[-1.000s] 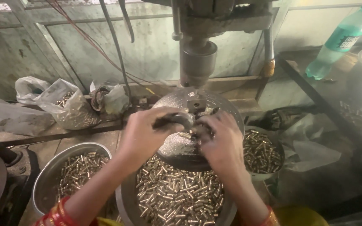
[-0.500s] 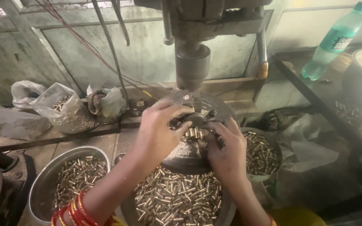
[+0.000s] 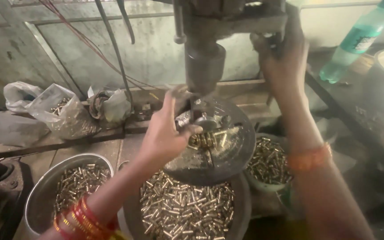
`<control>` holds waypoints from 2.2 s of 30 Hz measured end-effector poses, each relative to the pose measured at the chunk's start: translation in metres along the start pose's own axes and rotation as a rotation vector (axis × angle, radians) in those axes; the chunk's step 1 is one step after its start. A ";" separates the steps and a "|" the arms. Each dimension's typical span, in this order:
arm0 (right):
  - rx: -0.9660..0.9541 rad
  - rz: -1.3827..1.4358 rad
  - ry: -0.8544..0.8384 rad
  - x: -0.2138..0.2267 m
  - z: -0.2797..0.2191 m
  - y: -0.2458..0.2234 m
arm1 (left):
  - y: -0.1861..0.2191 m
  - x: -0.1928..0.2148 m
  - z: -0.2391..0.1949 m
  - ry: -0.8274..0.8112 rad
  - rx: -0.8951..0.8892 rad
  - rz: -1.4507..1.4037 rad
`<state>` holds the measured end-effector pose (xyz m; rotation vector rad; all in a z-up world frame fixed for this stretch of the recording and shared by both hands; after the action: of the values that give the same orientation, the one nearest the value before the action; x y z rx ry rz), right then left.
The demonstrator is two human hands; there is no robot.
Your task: Using a drill press to process or machine small metal cylindrical components.
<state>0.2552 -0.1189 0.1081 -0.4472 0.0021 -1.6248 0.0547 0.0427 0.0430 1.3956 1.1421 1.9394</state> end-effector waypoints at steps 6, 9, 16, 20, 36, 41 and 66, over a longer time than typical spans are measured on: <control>0.048 -0.012 0.102 -0.049 0.021 0.068 | -0.024 -0.007 0.014 0.044 -0.041 -0.001; 0.020 0.061 0.142 -0.065 0.025 0.091 | -0.012 0.000 0.011 0.032 -0.097 -0.053; 0.193 -0.530 0.213 -0.052 -0.016 0.092 | -0.004 0.001 -0.004 0.179 -0.156 0.132; -0.453 -0.007 -0.197 -0.015 -0.098 0.067 | -0.001 -0.011 -0.013 0.182 -0.225 0.280; -0.929 -0.110 -0.789 -0.077 -0.335 0.152 | 0.016 -0.024 -0.012 0.181 -0.408 0.230; -0.614 -0.214 -0.525 -0.073 -0.371 0.220 | 0.014 -0.013 -0.019 -0.020 -0.300 0.050; -0.721 0.592 -0.241 -0.017 -0.145 -0.098 | -0.036 -0.030 -0.023 -0.301 0.142 -0.991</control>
<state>0.1200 -0.1291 -0.0048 -1.0794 0.5061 -0.9377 0.0414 0.0311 -0.0063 0.8521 1.4476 0.9332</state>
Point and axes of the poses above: each hand's wrist, its own z-axis towards the middle knuckle, its own x-axis out of the back of the hand, y = z × x, the point moved 6 cm from there along z, towards the middle knuckle, and after that the axes turned 6 degrees about -y, right-handed, at the moved point
